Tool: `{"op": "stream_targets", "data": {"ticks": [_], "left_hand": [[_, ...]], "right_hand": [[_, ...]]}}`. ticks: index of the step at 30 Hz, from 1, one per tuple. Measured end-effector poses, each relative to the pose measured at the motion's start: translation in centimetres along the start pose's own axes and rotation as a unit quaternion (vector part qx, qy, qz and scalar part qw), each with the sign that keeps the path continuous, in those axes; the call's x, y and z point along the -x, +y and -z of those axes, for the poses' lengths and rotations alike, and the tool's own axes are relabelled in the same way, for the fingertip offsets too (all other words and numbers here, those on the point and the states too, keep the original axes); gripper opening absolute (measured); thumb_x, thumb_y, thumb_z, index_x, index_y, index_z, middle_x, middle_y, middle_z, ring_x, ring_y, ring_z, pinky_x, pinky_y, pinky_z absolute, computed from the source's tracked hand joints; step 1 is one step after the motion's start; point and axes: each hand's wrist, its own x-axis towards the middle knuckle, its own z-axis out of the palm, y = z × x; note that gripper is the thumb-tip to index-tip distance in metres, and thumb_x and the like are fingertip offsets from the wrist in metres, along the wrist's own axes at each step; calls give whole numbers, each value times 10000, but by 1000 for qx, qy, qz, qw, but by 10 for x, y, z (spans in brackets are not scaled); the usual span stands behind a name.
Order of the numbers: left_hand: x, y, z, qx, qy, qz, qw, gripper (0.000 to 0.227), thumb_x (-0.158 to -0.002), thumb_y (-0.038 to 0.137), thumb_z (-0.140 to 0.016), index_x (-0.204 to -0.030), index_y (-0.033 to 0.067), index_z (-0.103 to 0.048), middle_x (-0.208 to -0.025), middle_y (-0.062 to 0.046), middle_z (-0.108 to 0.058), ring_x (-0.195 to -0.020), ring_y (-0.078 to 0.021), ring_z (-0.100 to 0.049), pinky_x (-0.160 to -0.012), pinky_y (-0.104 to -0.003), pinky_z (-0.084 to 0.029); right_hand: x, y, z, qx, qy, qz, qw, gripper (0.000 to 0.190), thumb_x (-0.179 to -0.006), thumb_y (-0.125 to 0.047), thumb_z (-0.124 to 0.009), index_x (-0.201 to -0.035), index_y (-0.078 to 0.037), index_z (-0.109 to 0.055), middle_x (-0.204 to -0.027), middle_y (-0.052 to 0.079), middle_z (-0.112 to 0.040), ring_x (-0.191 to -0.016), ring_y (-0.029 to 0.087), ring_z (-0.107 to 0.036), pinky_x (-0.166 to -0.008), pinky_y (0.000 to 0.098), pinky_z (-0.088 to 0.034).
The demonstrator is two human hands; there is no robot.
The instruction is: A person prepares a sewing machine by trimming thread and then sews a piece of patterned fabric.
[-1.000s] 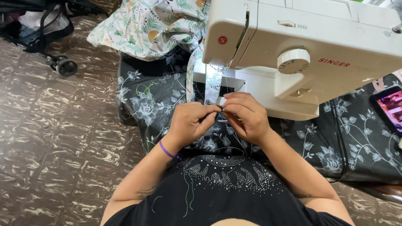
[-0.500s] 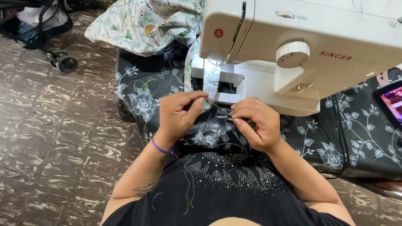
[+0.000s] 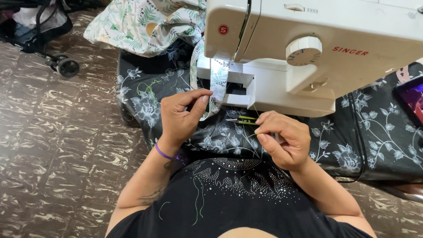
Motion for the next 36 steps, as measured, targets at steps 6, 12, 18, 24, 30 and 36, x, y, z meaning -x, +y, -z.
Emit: {"op": "stream_targets", "data": {"ticks": [6, 12, 18, 24, 30, 36], "left_hand": [[3, 9, -1, 1, -25, 12, 1000, 118, -1005, 124, -762, -1049, 85, -865, -559, -68, -647, -523, -144, -576, -554, -305, -531], [4, 22, -1, 3, -45, 5, 999, 133, -1014, 128, -744, -1061, 91, -863, -630, -96, -702, -566, -201, -648, -595, -332, -569], [14, 26, -4, 7, -46, -9, 999, 127, -1009, 121, -757, -1068, 77, -861, -775, -146, -779, -664, -289, -751, -649, -375, -612], [20, 26, -4, 11, -54, -22, 998, 131, -1011, 116, -750, -1066, 75, -862, -790, -136, -787, -686, -307, -762, -653, -387, -617], [22, 37, -4, 16, -68, -36, 997, 129, -1015, 122, -743, -1061, 82, -856, -734, -115, -756, -644, -298, -730, -630, -379, -605], [24, 49, -5, 31, -108, -61, 992, 138, -994, 158, -770, -1099, 107, -844, -661, -88, -703, -584, -271, -659, -597, -369, -578]], "right_hand": [[0, -10, 0, -15, 0, -4, 1000, 109, -946, 22, -695, -863, 70, -747, -616, 99, -584, -534, 257, -564, -644, 447, -590], [-7, -21, -1, -6, 2, 8, 1000, 106, -952, 22, -687, -884, 69, -754, -595, 97, -564, -498, 230, -508, -570, 406, -547], [-5, -29, 0, 2, -3, 12, 1000, 97, -947, 29, -693, -885, 74, -752, -589, 104, -558, -484, 233, -496, -553, 400, -540], [-4, -34, 0, 4, 2, 19, 1000, 94, -944, 31, -692, -891, 76, -755, -585, 97, -565, -479, 220, -496, -558, 391, -538], [-2, -38, -2, 12, 6, 15, 1000, 107, -953, 23, -689, -887, 73, -756, -587, 94, -565, -481, 215, -492, -559, 389, -533], [2, -37, -3, 38, 8, -7, 999, 93, -954, 17, -706, -908, 61, -774, -574, 77, -533, -491, 214, -490, -550, 371, -521]]}}
